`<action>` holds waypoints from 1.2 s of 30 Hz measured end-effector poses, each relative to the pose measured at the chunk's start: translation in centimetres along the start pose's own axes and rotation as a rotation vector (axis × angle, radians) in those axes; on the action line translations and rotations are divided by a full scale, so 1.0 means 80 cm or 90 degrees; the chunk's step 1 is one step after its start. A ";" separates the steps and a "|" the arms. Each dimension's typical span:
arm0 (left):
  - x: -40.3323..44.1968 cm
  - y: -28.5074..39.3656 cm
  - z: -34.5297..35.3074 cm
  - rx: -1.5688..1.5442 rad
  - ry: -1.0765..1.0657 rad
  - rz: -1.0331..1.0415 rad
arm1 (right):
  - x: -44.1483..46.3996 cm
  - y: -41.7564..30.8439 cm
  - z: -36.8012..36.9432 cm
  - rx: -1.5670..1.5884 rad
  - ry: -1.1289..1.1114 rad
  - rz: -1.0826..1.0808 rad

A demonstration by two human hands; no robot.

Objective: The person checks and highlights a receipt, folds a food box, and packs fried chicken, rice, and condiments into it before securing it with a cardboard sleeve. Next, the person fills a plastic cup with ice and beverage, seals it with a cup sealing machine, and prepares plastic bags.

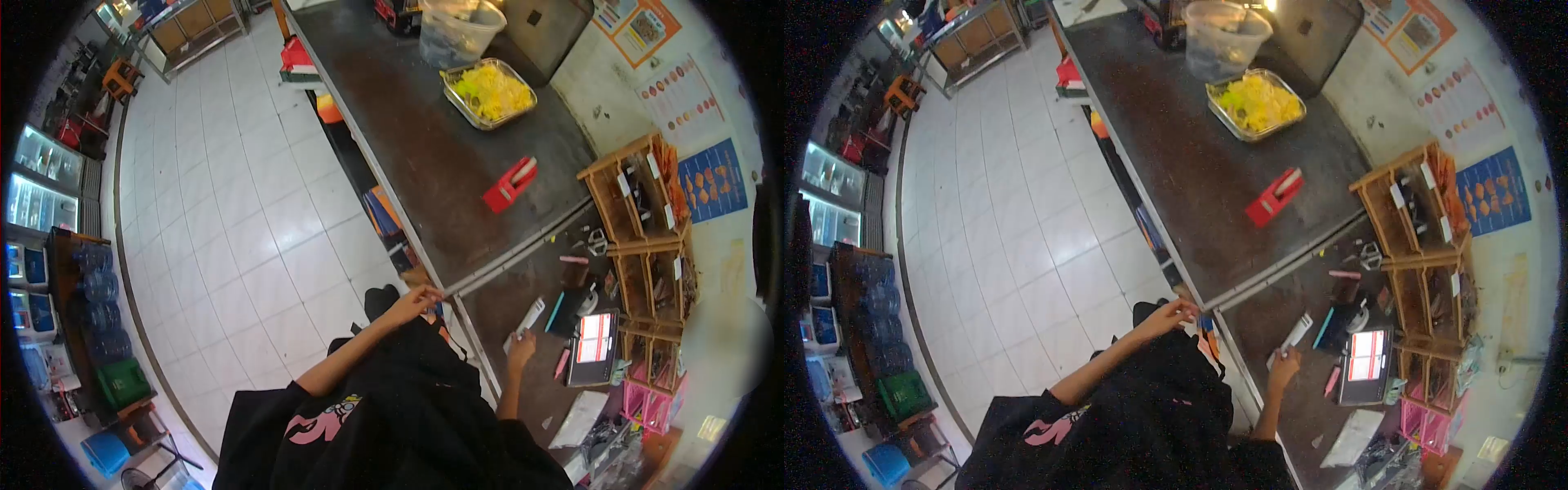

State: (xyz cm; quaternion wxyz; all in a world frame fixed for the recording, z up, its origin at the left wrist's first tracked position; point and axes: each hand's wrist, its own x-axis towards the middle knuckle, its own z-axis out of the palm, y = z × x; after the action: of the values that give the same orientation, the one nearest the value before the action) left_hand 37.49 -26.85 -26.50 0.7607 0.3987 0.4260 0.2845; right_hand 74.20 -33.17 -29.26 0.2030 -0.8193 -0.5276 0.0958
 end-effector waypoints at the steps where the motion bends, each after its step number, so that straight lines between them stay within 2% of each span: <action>1: 0.000 0.017 -0.015 -0.011 -0.006 0.016 | 0.011 -0.030 -0.005 -0.020 -0.018 0.006; 2: 0.000 0.032 -0.031 -0.024 -0.012 0.029 | 0.026 -0.064 -0.001 -0.015 -0.013 0.000; 4: 0.002 0.086 -0.056 -0.030 -0.049 0.036 | 0.038 -0.243 -0.020 0.277 0.016 -0.045; 6: 0.006 0.144 -0.082 -0.330 -0.061 -0.005 | 0.038 -0.376 0.015 0.259 -0.161 -0.080; 8: 0.022 0.176 -0.136 -0.357 -0.108 0.004 | 0.026 -0.529 0.036 0.216 -0.182 -0.578; 10: 0.049 0.167 -0.220 -0.242 0.168 0.104 | 0.058 -0.552 0.107 0.245 -0.506 -0.562; 11: 0.058 0.159 -0.273 -0.233 0.194 0.137 | 0.083 -0.593 0.109 0.254 -0.494 -0.570; 12: 0.053 0.176 -0.310 -0.167 0.291 0.100 | 0.117 -0.646 0.096 0.318 -0.599 -0.420; 13: 0.026 0.234 -0.331 -0.187 0.257 0.044 | 0.145 -0.691 0.085 0.370 -0.702 -0.268; 14: 0.039 0.208 -0.389 -0.026 0.243 0.082 | 0.162 -0.731 0.086 0.366 -0.695 -0.288; 15: 0.026 0.234 -0.425 0.130 0.199 0.095 | 0.179 -0.780 0.090 0.356 -0.445 -0.430; 16: 0.011 0.268 -0.450 0.162 0.169 0.154 | 0.199 -0.826 0.095 0.341 -0.183 -0.557; 17: 0.001 0.310 -0.472 0.329 0.198 0.128 | 0.225 -0.859 0.120 0.361 -0.186 -0.654; 18: -0.005 0.340 -0.497 0.237 0.149 0.109 | 0.243 -0.895 0.129 0.366 -0.350 -0.661; 19: -0.013 0.360 -0.519 0.142 0.097 0.083 | 0.259 -0.934 0.144 0.257 -0.453 -0.684; 20: -0.020 0.376 -0.536 0.139 0.102 0.095 | 0.277 -0.972 0.155 0.142 -0.557 -0.696; 21: -0.026 0.391 -0.555 0.208 0.154 0.139 | 0.295 -1.010 0.149 0.138 -0.551 -0.708; 22: -0.029 0.403 -0.582 0.283 0.208 0.185 | 0.314 -1.054 0.132 0.159 -0.466 -0.738; 23: -0.022 0.394 -0.613 0.204 0.179 0.159 | 0.337 -1.096 0.113 0.180 -0.380 -0.763; 24: -0.024 0.391 -0.635 0.209 0.178 0.170 | 0.375 -1.135 0.089 0.175 -0.193 -0.843; 26: -0.026 0.379 -0.676 0.074 0.246 0.154 | 0.475 -1.205 0.054 0.271 -0.057 -0.770; 27: -0.022 0.338 -0.715 0.159 0.323 0.066 | 0.533 -1.235 0.023 0.165 0.048 -0.787; 28: -0.017 0.292 -0.753 0.244 0.402 -0.020 | 0.567 -1.265 -0.017 0.168 0.150 -0.746; 30: -0.032 0.252 -0.804 0.396 0.422 -0.115 | 0.648 -1.305 -0.071 0.139 0.299 -0.753; 32: -0.047 0.207 -0.867 0.483 0.346 -0.253 | 0.697 -1.331 -0.108 0.086 0.463 -0.746; 33: -0.049 0.233 -0.875 0.486 0.348 -0.379 | 0.700 -1.348 -0.122 0.080 0.470 -0.740; 34: -0.051 0.267 -0.878 0.489 0.347 -0.504 | 0.701 -1.359 -0.139 0.026 0.415 -0.663; 35: -0.043 0.259 -0.908 0.500 0.338 -0.495 | 0.707 -1.369 -0.152 -0.024 0.363 -0.582; 36: -0.044 0.238 -0.944 0.543 0.287 -0.444 | 0.726 -1.374 -0.157 -0.033 0.372 -0.573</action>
State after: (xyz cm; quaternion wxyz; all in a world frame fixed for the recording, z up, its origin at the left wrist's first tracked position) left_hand -32.05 7.85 -32.94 0.4725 0.4355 0.7595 -0.1009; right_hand 12.79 56.06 33.02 0.3418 -0.5097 -0.7504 -0.2456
